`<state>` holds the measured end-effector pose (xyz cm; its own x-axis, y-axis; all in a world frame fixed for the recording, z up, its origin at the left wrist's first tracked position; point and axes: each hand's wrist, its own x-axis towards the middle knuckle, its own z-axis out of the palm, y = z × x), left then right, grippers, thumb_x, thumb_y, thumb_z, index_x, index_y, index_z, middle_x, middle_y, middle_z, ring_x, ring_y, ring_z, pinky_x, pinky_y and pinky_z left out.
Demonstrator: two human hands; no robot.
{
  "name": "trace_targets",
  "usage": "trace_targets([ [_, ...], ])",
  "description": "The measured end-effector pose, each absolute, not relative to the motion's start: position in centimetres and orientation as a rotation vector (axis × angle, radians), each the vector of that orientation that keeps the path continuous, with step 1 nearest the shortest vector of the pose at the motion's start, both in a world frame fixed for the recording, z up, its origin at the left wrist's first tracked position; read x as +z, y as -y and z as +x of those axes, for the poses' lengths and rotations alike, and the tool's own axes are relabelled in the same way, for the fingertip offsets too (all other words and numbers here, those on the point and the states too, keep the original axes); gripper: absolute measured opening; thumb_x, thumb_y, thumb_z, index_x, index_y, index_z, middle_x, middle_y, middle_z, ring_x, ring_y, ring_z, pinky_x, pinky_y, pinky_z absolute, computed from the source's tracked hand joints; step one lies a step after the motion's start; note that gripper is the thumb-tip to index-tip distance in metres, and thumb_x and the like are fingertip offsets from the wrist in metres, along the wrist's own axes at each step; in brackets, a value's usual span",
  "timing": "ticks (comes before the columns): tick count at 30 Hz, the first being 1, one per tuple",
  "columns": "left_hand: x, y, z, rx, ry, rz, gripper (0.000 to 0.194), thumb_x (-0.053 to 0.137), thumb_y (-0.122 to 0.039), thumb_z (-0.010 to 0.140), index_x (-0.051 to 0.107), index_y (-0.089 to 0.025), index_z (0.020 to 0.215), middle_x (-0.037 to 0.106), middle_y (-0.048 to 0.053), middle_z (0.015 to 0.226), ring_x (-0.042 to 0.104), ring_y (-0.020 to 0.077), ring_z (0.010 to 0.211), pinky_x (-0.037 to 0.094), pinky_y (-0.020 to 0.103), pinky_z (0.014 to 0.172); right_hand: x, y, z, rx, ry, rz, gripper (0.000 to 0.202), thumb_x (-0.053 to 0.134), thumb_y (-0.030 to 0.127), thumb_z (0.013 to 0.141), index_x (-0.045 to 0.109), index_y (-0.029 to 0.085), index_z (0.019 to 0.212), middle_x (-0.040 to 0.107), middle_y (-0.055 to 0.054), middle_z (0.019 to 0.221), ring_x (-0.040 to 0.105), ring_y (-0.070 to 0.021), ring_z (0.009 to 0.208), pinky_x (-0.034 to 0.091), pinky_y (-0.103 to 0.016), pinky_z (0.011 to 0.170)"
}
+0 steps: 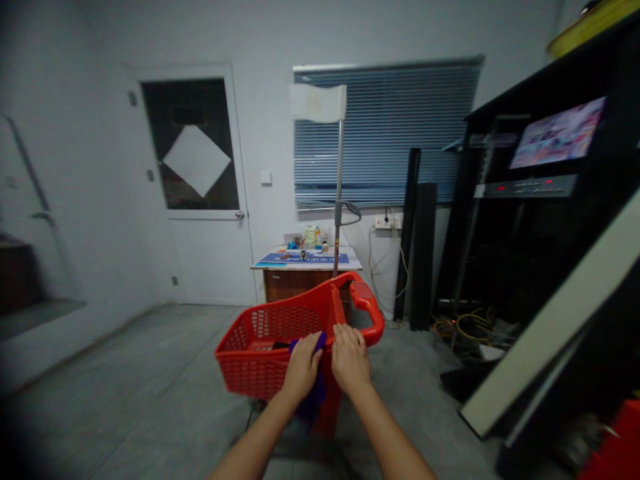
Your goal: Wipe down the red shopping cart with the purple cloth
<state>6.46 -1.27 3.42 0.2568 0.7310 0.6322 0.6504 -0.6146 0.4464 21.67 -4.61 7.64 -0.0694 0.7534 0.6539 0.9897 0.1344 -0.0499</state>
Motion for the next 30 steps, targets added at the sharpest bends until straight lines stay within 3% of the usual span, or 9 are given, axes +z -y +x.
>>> trace_targets([
  [6,3.9,1.6,5.7,1.288,-1.332,2.445,0.043,0.045,-0.014,0.091,0.052,-0.023,0.133,0.062,0.007,0.129,0.056,0.0211,0.119,0.037,0.049,0.109,8.6,5.0,24.8,-0.646,1.973,-1.598,0.044,0.036,0.023,0.094,0.053,0.022,0.135,0.048,-0.004,0.144,0.041,-0.0205,0.133,0.027,-0.038,0.109],
  [13,3.7,1.9,7.4,1.325,-1.330,2.394,0.043,0.045,-0.011,0.091,0.051,-0.019,0.133,0.060,0.009,0.132,0.052,0.0215,0.124,0.035,0.049,0.111,8.7,5.3,26.9,-0.642,1.888,-1.583,0.040,0.039,0.024,0.094,0.058,0.028,0.129,0.059,-0.002,0.133,0.044,-0.0230,0.130,0.027,-0.044,0.109],
  [19,4.0,1.9,9.4,1.301,-1.182,2.457,0.050,0.044,-0.012,0.090,0.045,-0.023,0.140,0.054,0.007,0.140,0.046,0.0210,0.131,0.034,0.048,0.112,8.5,5.3,26.7,-0.581,1.865,-1.558,0.039,0.038,0.024,0.095,0.059,0.026,0.127,0.060,-0.002,0.132,0.044,-0.0233,0.130,0.026,-0.045,0.109],
  [25,2.7,1.6,6.7,1.362,-1.301,2.399,0.046,0.044,-0.013,0.091,0.050,-0.022,0.136,0.058,0.008,0.135,0.050,0.0218,0.128,0.036,0.050,0.110,8.4,5.3,26.6,-0.548,1.845,-1.535,0.037,0.038,0.025,0.095,0.061,0.025,0.124,0.061,-0.002,0.131,0.044,-0.0222,0.129,0.024,-0.043,0.110],
  [30,4.0,2.2,9.1,1.327,-1.306,2.331,0.043,0.043,-0.015,0.092,0.052,-0.021,0.133,0.059,0.008,0.134,0.052,0.0224,0.124,0.035,0.050,0.110,8.6,5.2,26.3,-0.567,1.823,-1.550,0.038,0.038,0.024,0.094,0.062,0.025,0.123,0.062,-0.002,0.129,0.046,-0.0225,0.126,0.024,-0.043,0.109],
])
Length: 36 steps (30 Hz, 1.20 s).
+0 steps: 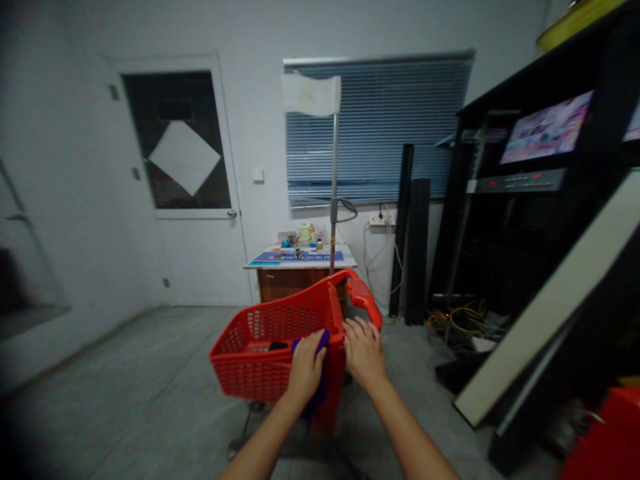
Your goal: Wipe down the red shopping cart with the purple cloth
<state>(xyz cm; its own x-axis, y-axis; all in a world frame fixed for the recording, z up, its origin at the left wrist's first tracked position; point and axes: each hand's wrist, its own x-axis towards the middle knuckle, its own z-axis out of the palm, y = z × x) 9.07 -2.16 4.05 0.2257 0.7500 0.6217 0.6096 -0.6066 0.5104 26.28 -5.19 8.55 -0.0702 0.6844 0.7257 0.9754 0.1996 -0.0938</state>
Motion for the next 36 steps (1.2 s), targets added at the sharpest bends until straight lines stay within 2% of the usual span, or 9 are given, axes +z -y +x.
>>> trace_targets([
  [6,3.5,1.9,9.0,1.364,-1.205,2.423,0.047,0.043,-0.014,0.092,0.048,-0.023,0.137,0.057,0.008,0.136,0.050,0.0217,0.128,0.035,0.050,0.111,8.7,5.4,26.3,-0.553,1.826,-1.537,0.038,0.038,0.025,0.094,0.061,0.026,0.124,0.063,-0.003,0.128,0.047,-0.0227,0.124,0.023,-0.043,0.109],
  [11,1.7,1.5,7.0,1.444,-1.380,2.366,0.046,0.040,-0.013,0.092,0.049,-0.020,0.137,0.057,0.009,0.137,0.048,0.0235,0.130,0.034,0.052,0.111,8.5,5.2,26.0,-0.553,1.796,-1.539,0.036,0.040,0.024,0.093,0.062,0.025,0.121,0.063,-0.003,0.128,0.048,-0.0224,0.123,0.023,-0.042,0.109],
  [21,2.7,1.7,8.5,1.369,-1.246,2.396,0.048,0.041,-0.015,0.093,0.045,-0.024,0.140,0.054,0.007,0.140,0.045,0.0216,0.132,0.033,0.051,0.112,8.9,5.3,26.0,-0.551,1.806,-1.533,0.038,0.038,0.024,0.093,0.062,0.025,0.123,0.063,-0.005,0.126,0.049,-0.0229,0.121,0.023,-0.043,0.108],
  [28,2.4,2.0,8.7,1.432,-1.406,2.272,0.044,0.038,-0.018,0.095,0.050,-0.023,0.136,0.057,0.007,0.137,0.047,0.0234,0.130,0.032,0.053,0.112,8.9,5.2,25.7,-0.590,1.786,-1.558,0.036,0.040,0.024,0.092,0.063,0.025,0.120,0.064,-0.003,0.125,0.050,-0.0223,0.119,0.023,-0.041,0.108],
  [36,1.6,1.7,7.7,1.384,-1.259,2.408,0.047,0.040,-0.015,0.094,0.045,-0.023,0.140,0.052,0.006,0.142,0.043,0.0203,0.134,0.032,0.049,0.113,9.0,5.6,25.6,-0.582,1.798,-1.550,0.036,0.040,0.023,0.092,0.062,0.024,0.121,0.064,-0.005,0.124,0.052,-0.0218,0.116,0.023,-0.040,0.108],
])
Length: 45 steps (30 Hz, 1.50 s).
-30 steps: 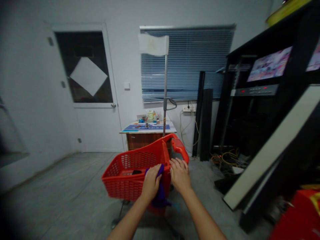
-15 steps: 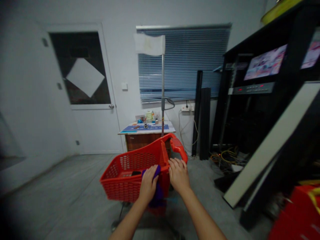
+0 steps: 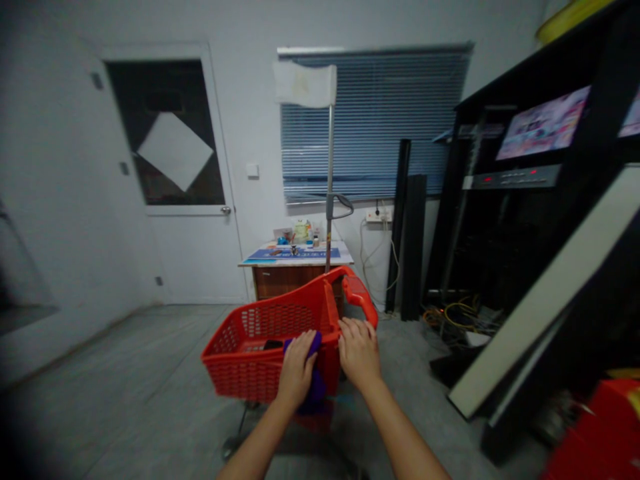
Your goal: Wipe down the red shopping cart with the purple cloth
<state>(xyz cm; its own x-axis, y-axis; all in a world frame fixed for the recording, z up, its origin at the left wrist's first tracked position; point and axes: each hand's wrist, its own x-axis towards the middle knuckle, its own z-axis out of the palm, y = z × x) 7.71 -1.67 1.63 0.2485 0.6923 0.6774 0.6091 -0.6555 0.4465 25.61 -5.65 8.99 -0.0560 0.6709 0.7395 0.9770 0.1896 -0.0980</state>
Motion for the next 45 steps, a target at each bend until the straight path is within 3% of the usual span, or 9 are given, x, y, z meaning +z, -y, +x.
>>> trace_targets([
  [11,3.1,1.8,8.7,1.355,-1.236,2.389,0.044,0.041,-0.018,0.094,0.048,-0.023,0.138,0.055,0.007,0.139,0.046,0.0217,0.131,0.033,0.051,0.112,8.7,5.4,25.2,-0.602,1.751,-1.553,0.035,0.042,0.021,0.091,0.063,0.022,0.118,0.065,-0.006,0.121,0.052,-0.0218,0.114,0.022,-0.041,0.108],
  [21,1.5,1.9,8.0,1.488,-1.331,2.336,0.047,0.038,-0.015,0.095,0.045,-0.023,0.140,0.053,0.008,0.141,0.041,0.0232,0.135,0.031,0.054,0.112,8.8,5.4,24.9,-0.544,1.728,-1.487,0.033,0.042,0.020,0.090,0.063,0.020,0.116,0.066,-0.007,0.118,0.053,-0.0230,0.113,0.024,-0.042,0.107],
  [28,3.2,2.0,9.0,1.336,-1.120,2.442,0.049,0.041,-0.015,0.094,0.044,-0.025,0.141,0.050,0.007,0.144,0.042,0.0217,0.135,0.031,0.051,0.113,8.6,5.5,25.2,-0.571,1.750,-1.467,0.034,0.042,0.021,0.091,0.061,0.022,0.118,0.065,-0.007,0.119,0.053,-0.0231,0.113,0.025,-0.043,0.107],
  [39,2.9,1.8,8.7,1.414,-1.192,2.394,0.045,0.042,-0.018,0.094,0.048,-0.023,0.138,0.055,0.008,0.138,0.047,0.0223,0.130,0.034,0.050,0.111,8.3,5.1,24.5,-0.574,1.728,-1.492,0.035,0.041,0.022,0.091,0.061,0.022,0.120,0.066,-0.008,0.118,0.052,-0.0244,0.113,0.026,-0.046,0.108],
  [45,2.9,1.4,7.8,1.428,-1.136,2.405,0.044,0.043,-0.016,0.093,0.051,-0.023,0.135,0.059,0.008,0.134,0.051,0.0218,0.126,0.037,0.049,0.109,8.1,5.1,27.3,-0.629,1.869,-1.420,0.042,0.040,0.025,0.093,0.051,0.023,0.133,0.053,-0.006,0.138,0.045,-0.0220,0.127,0.028,-0.042,0.110],
])
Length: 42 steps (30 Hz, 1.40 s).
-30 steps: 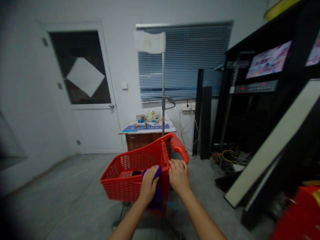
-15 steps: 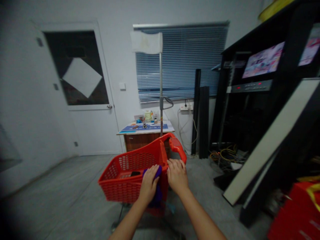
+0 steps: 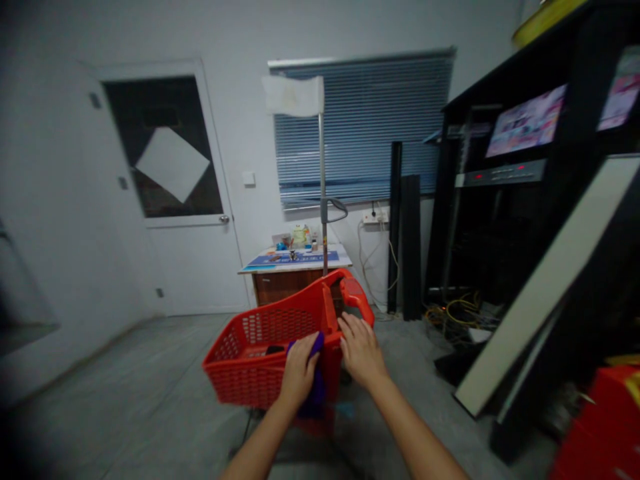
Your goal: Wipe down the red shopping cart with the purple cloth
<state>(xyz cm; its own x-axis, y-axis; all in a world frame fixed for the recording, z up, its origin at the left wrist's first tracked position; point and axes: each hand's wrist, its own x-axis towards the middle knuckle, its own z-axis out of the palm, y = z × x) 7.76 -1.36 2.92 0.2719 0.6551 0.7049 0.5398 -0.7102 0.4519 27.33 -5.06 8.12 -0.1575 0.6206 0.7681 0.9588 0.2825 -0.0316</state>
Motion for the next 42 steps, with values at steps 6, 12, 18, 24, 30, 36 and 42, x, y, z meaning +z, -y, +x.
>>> trace_targets([
  [6,2.4,1.2,6.0,1.410,-1.232,2.372,0.042,0.043,-0.018,0.093,0.053,-0.022,0.133,0.060,0.008,0.132,0.053,0.0222,0.124,0.036,0.051,0.110,7.2,3.7,30.4,-0.573,1.606,-1.430,0.042,0.030,0.029,0.097,0.050,0.021,0.133,0.052,-0.009,0.138,0.040,-0.0233,0.132,0.035,-0.047,0.108],
  [12,4.8,2.0,9.7,1.348,-1.161,2.418,0.044,0.043,-0.019,0.094,0.049,-0.024,0.137,0.056,0.007,0.138,0.048,0.0221,0.130,0.035,0.050,0.111,6.4,3.2,28.7,-0.512,1.503,-1.376,0.038,0.031,0.029,0.097,0.057,0.019,0.122,0.055,-0.011,0.131,0.040,-0.0242,0.131,0.037,-0.050,0.107],
  [18,6.1,2.1,9.9,1.349,-1.061,2.491,0.044,0.044,-0.018,0.093,0.050,-0.023,0.136,0.056,0.008,0.138,0.050,0.0225,0.128,0.037,0.051,0.110,6.8,3.8,27.3,-0.474,1.551,-1.385,0.034,0.033,0.026,0.096,0.061,0.019,0.115,0.055,-0.011,0.133,0.041,-0.0246,0.131,0.039,-0.050,0.106],
  [24,5.0,1.6,6.3,1.401,-1.147,2.452,0.044,0.044,-0.019,0.093,0.050,-0.025,0.136,0.057,0.007,0.137,0.049,0.0224,0.129,0.036,0.051,0.111,7.0,3.7,25.2,-0.447,1.577,-1.316,0.033,0.035,0.023,0.096,0.061,0.021,0.115,0.057,-0.009,0.130,0.040,-0.0244,0.130,0.038,-0.049,0.106],
  [30,6.4,1.5,7.5,1.392,-1.175,2.414,0.042,0.045,-0.020,0.093,0.053,-0.023,0.133,0.059,0.008,0.134,0.052,0.0229,0.126,0.036,0.051,0.110,7.3,3.3,23.2,-0.455,1.600,-1.322,0.033,0.035,0.024,0.096,0.062,0.020,0.115,0.059,-0.009,0.125,0.041,-0.0253,0.126,0.041,-0.047,0.103],
  [36,5.9,1.3,4.8,1.369,-1.139,2.453,0.045,0.044,-0.019,0.093,0.049,-0.025,0.137,0.055,0.006,0.139,0.047,0.0217,0.131,0.034,0.050,0.112,7.7,3.5,22.9,-0.461,1.673,-1.342,0.034,0.038,0.023,0.095,0.061,0.023,0.119,0.061,-0.007,0.125,0.044,-0.0265,0.122,0.041,-0.048,0.099],
  [42,5.9,1.3,5.5,1.428,-1.264,2.379,0.041,0.044,-0.019,0.093,0.054,-0.022,0.133,0.060,0.008,0.133,0.050,0.0246,0.127,0.036,0.053,0.109,7.4,3.0,22.4,-0.481,1.599,-1.308,0.035,0.035,0.024,0.095,0.061,0.021,0.119,0.061,-0.008,0.123,0.043,-0.0261,0.123,0.041,-0.048,0.100],
])
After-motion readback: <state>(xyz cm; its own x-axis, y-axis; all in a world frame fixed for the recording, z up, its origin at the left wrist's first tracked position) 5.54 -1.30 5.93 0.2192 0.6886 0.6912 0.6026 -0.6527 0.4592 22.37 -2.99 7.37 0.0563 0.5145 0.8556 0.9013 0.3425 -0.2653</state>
